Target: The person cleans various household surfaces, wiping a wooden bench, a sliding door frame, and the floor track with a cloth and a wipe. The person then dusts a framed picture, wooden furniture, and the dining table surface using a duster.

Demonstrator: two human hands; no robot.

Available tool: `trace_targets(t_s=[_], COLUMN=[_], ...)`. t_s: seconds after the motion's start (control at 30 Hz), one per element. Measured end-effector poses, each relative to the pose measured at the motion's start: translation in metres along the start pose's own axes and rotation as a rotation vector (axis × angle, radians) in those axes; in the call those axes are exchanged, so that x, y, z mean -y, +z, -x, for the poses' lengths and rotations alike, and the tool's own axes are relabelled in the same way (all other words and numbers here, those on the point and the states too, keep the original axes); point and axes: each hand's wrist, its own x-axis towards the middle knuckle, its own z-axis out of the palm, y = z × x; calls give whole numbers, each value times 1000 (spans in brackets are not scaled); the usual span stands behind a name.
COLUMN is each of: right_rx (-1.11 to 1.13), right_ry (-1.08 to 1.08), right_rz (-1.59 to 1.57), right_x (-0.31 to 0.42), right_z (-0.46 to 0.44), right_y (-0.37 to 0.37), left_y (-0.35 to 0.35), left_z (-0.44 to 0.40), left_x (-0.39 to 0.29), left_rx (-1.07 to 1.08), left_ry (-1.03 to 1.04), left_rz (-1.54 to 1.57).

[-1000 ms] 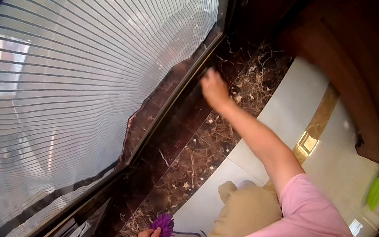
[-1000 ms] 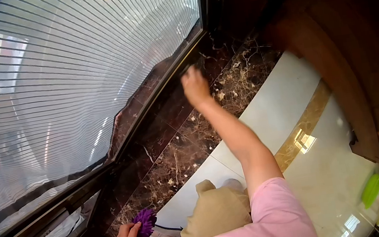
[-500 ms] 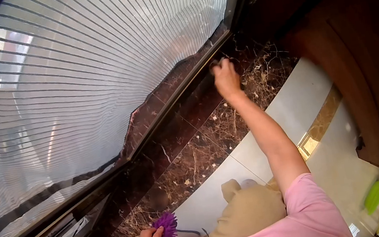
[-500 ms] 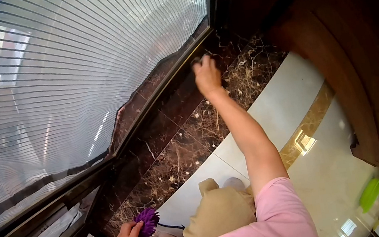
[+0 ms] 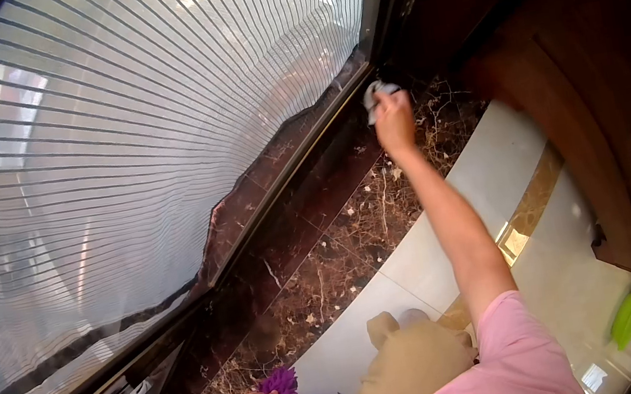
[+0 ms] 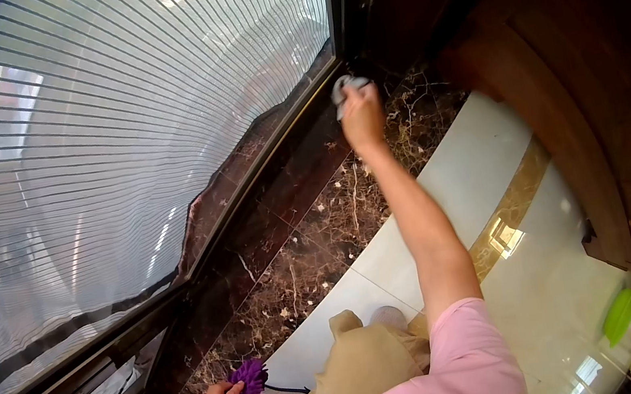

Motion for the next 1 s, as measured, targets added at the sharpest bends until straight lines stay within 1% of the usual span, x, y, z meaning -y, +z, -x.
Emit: trace_targets(t_s=[0.07,0.1,0.17,0.23,0.3,0.37,0.43,0.5,0.53,0.57,0.6,0.63,0.67,0.7,0.77,0.8,0.83,0.87,0.9,1.0], right_rx=[-101,-90,-32,24,58,349,564,599,449,334,259,216,126,94,24,-14,-52,-75,-95,-61], right_ry=[12,-29,108,314,159,-397,-612,-514,-504,-425,-101,175,-94,-83,8,-25,-34,-76,-119,-112], right_rz=[70,417,-30,235,210,453,323,228,254,211,-134,-137,225,214,207,371,365,382,400,376], right_x=[-25,-44,-73,-12,-6,-11,14,26,27,25,4,29,-4,-29,-23,-44,-63,-72,-76,-84], right_z=[-36,-48,-57,-25,18,59,89,99,90,75,57,36,15,-8,-41,-59,-69,-65,-63,-62], right_y=[-10,-11,15,25,41,46,48,45,38,28,34,1,0,-4,-26,-26,-20,-14,-9,-9], left_y=[0,1,2,-3,-4,-3,3,1,-5,-8,-8,-8,-7,-4,1,2,3,3,0,-15], left_z=[-1,-2,-4,-11,-16,-24,-25,-24,-27,-28,-28,-28,-29,-29,-24,-20,-17,-12,-11,4], left_x=[-1,-1,0,-4,-9,-10,-5,-4,-9,-12,-11,-11,-10,-10,-6,-8,-11,-13,-17,-30], left_rx=[23,27,30,37,43,56,63,78,79,77,77,61,46,51,61,66,84,105,107,180], left_ry=[1,0,-25,-30,-31,15,48,74,70,64,62,62,63,60,57,51,-12,-73,-91,-131], left_rz=[-3,0,43,35,34,18,22,18,13,10,8,14,23,27,36,34,83,130,133,95])
